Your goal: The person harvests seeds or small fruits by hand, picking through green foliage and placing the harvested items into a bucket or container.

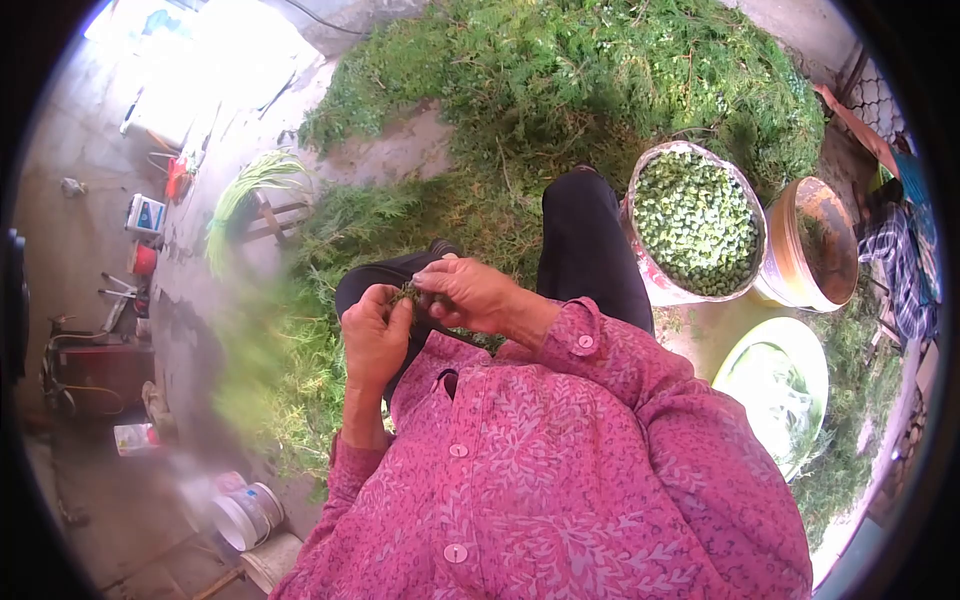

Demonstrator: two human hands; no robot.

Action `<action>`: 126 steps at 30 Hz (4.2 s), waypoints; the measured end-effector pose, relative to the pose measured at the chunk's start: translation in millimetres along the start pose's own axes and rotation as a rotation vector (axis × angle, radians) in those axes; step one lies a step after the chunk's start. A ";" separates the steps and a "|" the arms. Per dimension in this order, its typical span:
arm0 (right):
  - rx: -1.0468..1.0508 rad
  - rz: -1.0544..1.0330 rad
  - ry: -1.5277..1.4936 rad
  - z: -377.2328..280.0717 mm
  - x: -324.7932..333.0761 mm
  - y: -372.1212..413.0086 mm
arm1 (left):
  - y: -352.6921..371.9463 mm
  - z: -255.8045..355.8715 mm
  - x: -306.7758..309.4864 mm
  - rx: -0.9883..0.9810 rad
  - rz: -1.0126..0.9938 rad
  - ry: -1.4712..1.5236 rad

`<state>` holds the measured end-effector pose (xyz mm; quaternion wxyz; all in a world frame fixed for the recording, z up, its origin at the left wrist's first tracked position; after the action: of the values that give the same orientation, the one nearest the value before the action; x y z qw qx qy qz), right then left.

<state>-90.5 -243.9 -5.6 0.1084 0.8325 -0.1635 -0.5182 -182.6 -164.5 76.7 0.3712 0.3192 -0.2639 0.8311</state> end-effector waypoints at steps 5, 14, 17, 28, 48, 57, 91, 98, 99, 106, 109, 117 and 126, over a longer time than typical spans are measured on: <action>0.139 0.105 0.031 -44.6 8.0 23.3 | 5.0 -15.1 20.7 -0.072 0.067 -0.209; 0.998 1.076 0.516 -173.0 154.2 168.4 | 17.0 -102.9 172.4 0.361 0.270 -0.980; 0.762 1.502 1.304 -190.5 189.8 203.0 | 26.2 -109.2 177.6 0.318 0.370 -0.948; 0.648 1.241 1.015 -209.3 180.5 169.4 | -56.2 -69.2 68.7 -0.035 0.261 -0.410; -0.094 0.638 1.909 -159.1 278.6 -237.1 | -241.2 -98.6 -93.3 -0.071 -0.051 -0.098; -0.222 1.072 1.913 -114.7 320.5 -284.7 | -271.0 -100.1 -94.9 -0.078 -0.125 -0.161; 0.900 0.515 0.949 -211.0 57.7 -191.5 | -291.6 -86.9 -137.8 0.289 0.126 0.851; 0.984 0.249 1.228 -182.5 41.8 -191.1 | -292.3 -80.4 -129.1 0.392 0.019 0.523; 1.002 0.232 1.275 -181.3 39.1 -189.2 | -290.5 -82.1 -130.9 0.492 -0.050 0.630; 0.908 0.210 1.300 -180.6 42.8 -176.7 | -291.2 -76.2 -132.5 0.200 -0.124 0.568; 0.851 0.210 1.383 -178.0 46.9 -180.6 | -291.7 -70.5 -129.3 0.175 -0.094 0.435; 0.734 0.146 1.367 -204.6 32.9 -165.1 | -298.2 -75.3 -100.7 0.057 0.253 0.519; 0.715 0.334 0.098 -270.8 104.3 -146.1 | -304.6 -110.4 -97.0 -0.031 0.292 1.073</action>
<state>218.8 -146.2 -24.0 -0.0979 0.8035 -0.4613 -0.3634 70.3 44.8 -4.9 0.3393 -0.1943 -0.0917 0.9158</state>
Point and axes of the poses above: each hand's wrist, its own y-axis away from the middle knuckle, its own x-axis out of the back of the hand, z = x × y, the point moved 4 cm from there along -y, towards the middle knuckle, and after that the axes turned 5 degrees about z, right-handed, at the moved point
